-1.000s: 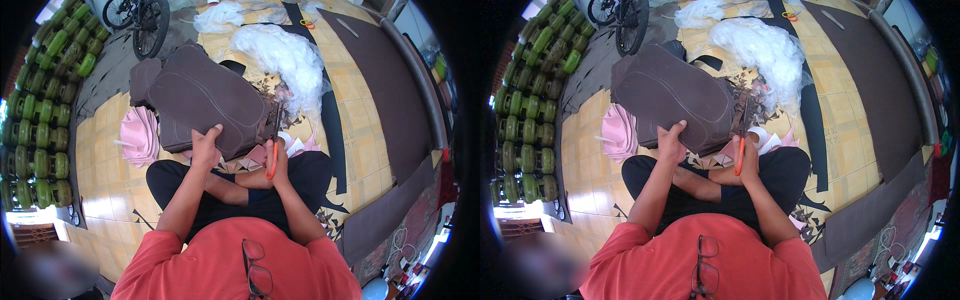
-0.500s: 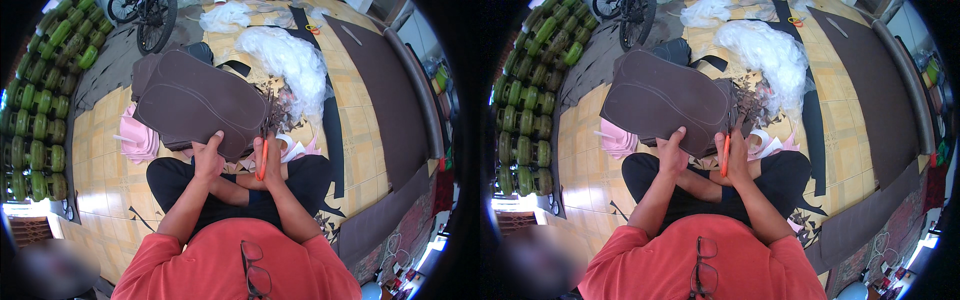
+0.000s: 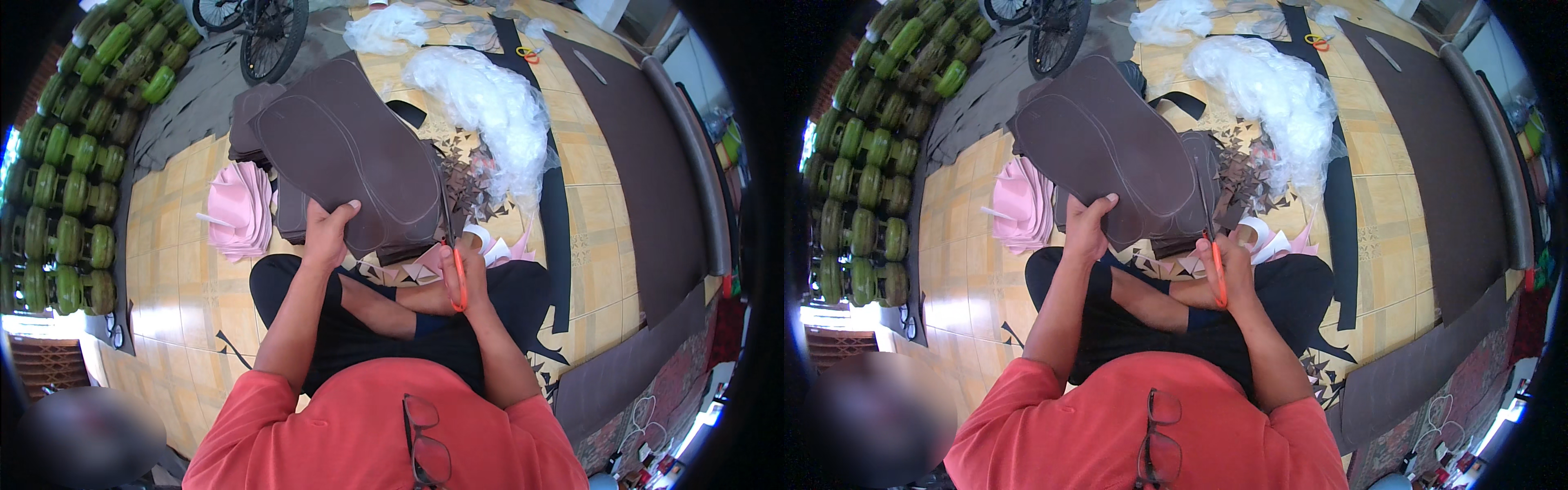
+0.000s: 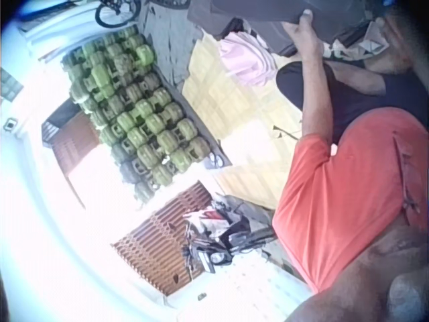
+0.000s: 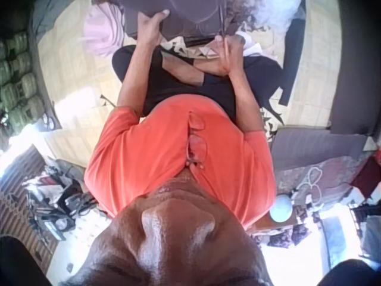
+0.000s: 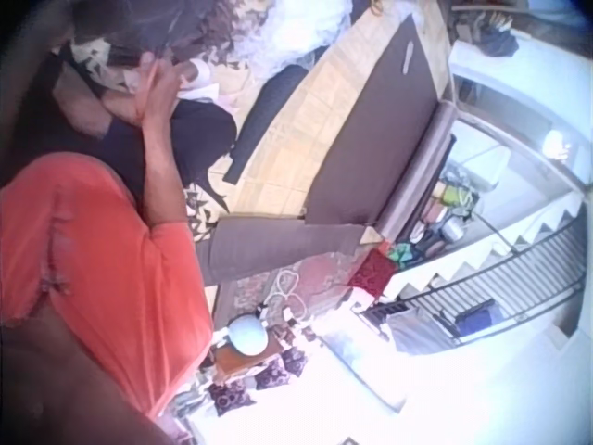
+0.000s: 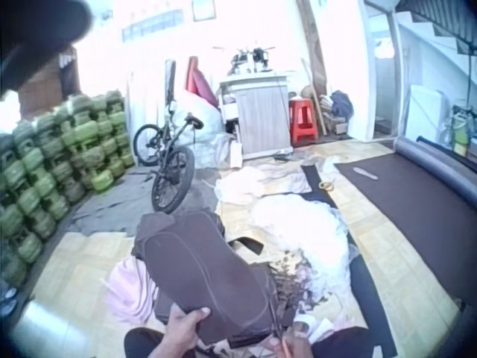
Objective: The person sits cross-legged on the floor and uses orange-handled scissors to cut a stack of brown material into shoe-shaped pieces. The person holds the stack with the left hand and cuts along the edges with the right hand, placing the finished pieces on a pile to the left.
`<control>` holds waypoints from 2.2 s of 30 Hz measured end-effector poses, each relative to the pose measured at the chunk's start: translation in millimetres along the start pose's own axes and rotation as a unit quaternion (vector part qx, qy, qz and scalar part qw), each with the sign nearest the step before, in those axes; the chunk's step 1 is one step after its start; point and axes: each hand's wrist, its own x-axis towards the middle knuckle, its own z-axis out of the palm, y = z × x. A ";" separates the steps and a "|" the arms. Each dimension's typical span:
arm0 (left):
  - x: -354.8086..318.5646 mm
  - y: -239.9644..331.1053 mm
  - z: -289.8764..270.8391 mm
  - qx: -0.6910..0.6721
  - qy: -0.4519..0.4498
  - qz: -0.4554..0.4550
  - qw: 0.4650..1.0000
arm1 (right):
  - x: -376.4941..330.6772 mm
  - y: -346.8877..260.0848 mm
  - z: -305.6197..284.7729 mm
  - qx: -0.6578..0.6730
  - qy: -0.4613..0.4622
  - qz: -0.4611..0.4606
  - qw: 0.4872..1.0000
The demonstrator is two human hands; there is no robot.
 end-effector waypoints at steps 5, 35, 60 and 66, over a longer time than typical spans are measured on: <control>-4.7 -3.3 -9.5 0.049 0.009 -0.021 0.999 | 4.7 34.3 8.5 0.014 0.097 -0.015 0.995; -15.6 24.0 -54.9 0.236 -0.106 -0.265 0.929 | 23.6 1.0 -32.6 0.083 0.014 0.029 0.996; -32.6 -17.5 3.9 -0.106 0.047 -0.042 0.992 | -1.7 -9.4 26.2 0.169 0.065 0.031 0.983; -35.5 -24.1 -4.1 -0.075 0.038 -0.027 0.996 | 13.0 -7.0 18.8 -0.015 0.102 -0.071 0.992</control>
